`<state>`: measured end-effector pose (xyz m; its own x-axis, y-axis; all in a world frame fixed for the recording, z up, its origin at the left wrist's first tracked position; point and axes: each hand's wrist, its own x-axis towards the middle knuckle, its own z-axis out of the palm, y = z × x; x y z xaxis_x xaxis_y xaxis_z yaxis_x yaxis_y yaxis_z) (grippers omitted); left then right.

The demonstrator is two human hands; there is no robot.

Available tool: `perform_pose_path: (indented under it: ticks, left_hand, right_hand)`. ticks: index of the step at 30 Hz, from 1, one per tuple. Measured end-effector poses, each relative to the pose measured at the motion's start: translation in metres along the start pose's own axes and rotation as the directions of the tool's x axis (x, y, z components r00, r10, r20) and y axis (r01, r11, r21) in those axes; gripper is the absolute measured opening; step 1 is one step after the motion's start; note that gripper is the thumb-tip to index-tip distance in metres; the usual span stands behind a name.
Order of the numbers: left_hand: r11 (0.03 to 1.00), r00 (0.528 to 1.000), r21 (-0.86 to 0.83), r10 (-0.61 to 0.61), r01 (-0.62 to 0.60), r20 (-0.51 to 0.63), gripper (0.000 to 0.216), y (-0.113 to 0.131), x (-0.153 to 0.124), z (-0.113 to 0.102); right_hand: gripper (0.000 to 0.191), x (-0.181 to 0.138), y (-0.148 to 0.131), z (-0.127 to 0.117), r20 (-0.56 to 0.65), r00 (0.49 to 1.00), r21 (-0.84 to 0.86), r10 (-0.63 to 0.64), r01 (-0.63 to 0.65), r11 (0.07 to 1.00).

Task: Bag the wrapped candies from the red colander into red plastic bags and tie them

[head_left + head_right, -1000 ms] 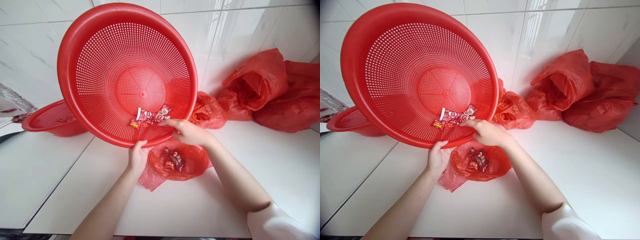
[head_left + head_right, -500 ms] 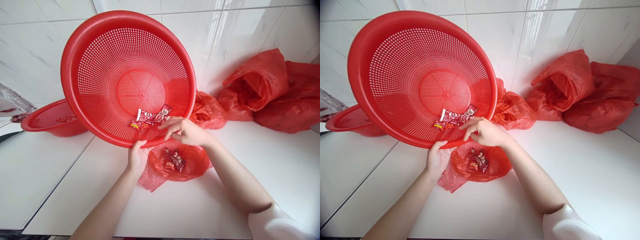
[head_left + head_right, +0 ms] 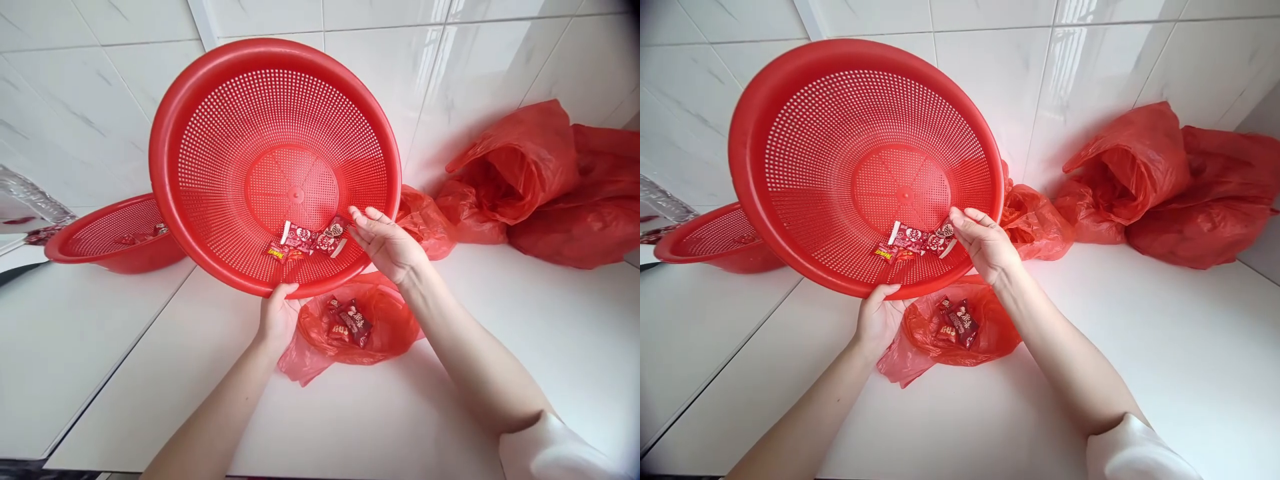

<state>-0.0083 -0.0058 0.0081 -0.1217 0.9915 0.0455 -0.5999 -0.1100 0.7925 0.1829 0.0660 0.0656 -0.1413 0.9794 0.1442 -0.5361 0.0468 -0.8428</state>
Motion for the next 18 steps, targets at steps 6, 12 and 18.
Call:
perform_pose_path:
  ticks: [6, 12, 18]
  left_hand:
    - [1.000, 1.000, 0.008, -0.029, 0.029, -0.009, 0.027, 0.0000, -0.0001, -0.0004]
    - [0.999, 0.999, 0.022, -0.042, 0.043, -0.020, 0.029, 0.0003, 0.0006, 0.0004]
    - [0.999, 0.999, 0.019, -0.044, 0.044, -0.023, 0.029, -0.0005, 0.0000, 0.0003]
  right_hand:
    - [0.030, -0.0017, -0.0002, 0.0035, -0.002, 1.000, 0.032, -0.006, 0.006, 0.999]
    - [0.028, -0.0016, -0.0016, 0.0053, -0.019, 1.000, 0.069, -0.001, 0.002, 0.998]
    - [0.032, -0.0053, -0.0035, 0.0091, 0.001, 1.000, 0.065, 0.007, -0.007, 0.998]
